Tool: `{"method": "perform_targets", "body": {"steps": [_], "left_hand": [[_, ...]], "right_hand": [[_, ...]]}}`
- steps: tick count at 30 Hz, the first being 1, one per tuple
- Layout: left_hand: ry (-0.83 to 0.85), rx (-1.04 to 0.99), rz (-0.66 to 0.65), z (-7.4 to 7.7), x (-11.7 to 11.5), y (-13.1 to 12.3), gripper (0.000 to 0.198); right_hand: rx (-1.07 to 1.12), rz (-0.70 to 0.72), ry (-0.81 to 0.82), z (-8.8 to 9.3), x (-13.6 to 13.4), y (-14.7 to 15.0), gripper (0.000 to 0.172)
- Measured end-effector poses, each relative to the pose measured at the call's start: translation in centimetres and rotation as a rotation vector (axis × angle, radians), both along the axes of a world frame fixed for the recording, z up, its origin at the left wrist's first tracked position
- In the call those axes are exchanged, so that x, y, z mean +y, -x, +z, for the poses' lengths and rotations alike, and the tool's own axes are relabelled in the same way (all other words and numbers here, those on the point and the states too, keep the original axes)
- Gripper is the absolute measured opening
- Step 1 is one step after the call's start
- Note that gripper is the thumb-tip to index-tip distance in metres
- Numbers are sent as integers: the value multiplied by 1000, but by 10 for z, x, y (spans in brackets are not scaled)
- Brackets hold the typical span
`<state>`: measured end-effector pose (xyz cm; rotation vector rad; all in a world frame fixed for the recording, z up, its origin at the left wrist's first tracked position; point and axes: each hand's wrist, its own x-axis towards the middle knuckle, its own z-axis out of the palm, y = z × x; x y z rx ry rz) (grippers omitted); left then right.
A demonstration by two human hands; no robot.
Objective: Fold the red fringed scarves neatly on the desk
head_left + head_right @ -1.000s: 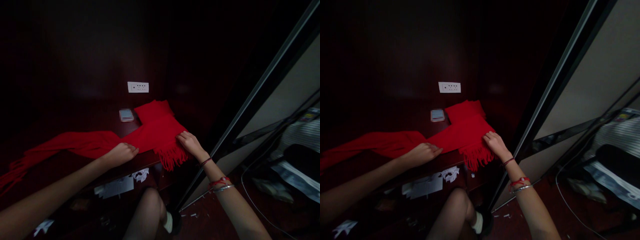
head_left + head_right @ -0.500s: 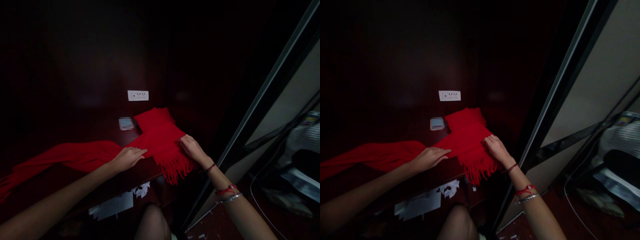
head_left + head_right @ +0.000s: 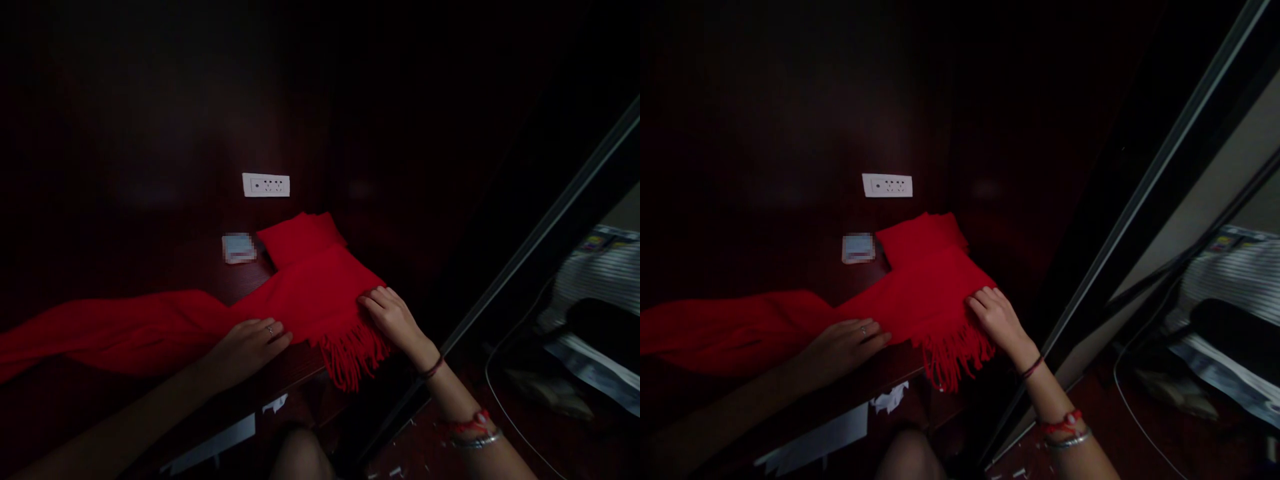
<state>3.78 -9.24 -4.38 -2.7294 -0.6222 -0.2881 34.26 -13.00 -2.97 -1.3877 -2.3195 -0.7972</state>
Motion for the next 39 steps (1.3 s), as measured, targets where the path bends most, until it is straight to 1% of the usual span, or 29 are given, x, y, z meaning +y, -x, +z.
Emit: {"method": "perform_targets", "body": {"steps": [2,5,9,12,16,19,22,26,29,32,34,36,38,39], "left_hand": [[24,-30,32,-1,0,0,31],[44,-143,73,3,1,-2,28],[76,-348,26,11,-1,-8,33],[83,-409,-1,13,-3,-9,35],[55,-378,24,9,-5,-8,34],[13,-332,76,4,-4,-7,33],[-9,-257,106,0,-3,-7,31],[55,-187,107,3,-2,-10,23],[140,-159,62,7,-4,-13,19],[237,-139,26,7,-5,-13,26],[291,-111,30,5,-3,-9,29],[305,-87,72,2,0,-3,38],[270,-75,157,2,2,3,52],[245,-67,201,4,2,5,56]], "right_hand": [[9,33,0,3,-1,4,27],[48,105,29,8,-1,17,27],[99,189,93,15,1,43,25],[122,203,109,17,5,59,22],[181,193,114,12,10,66,18],[223,230,106,8,10,63,20],[196,271,105,5,9,57,21],[111,289,110,1,6,53,21],[68,276,97,0,4,51,21],[67,267,81,-1,1,48,21],[88,270,73,-2,0,46,22],[109,276,74,-5,-1,43,22],[122,281,75,-8,-2,41,22],[129,283,74,-9,-3,41,23]]}}
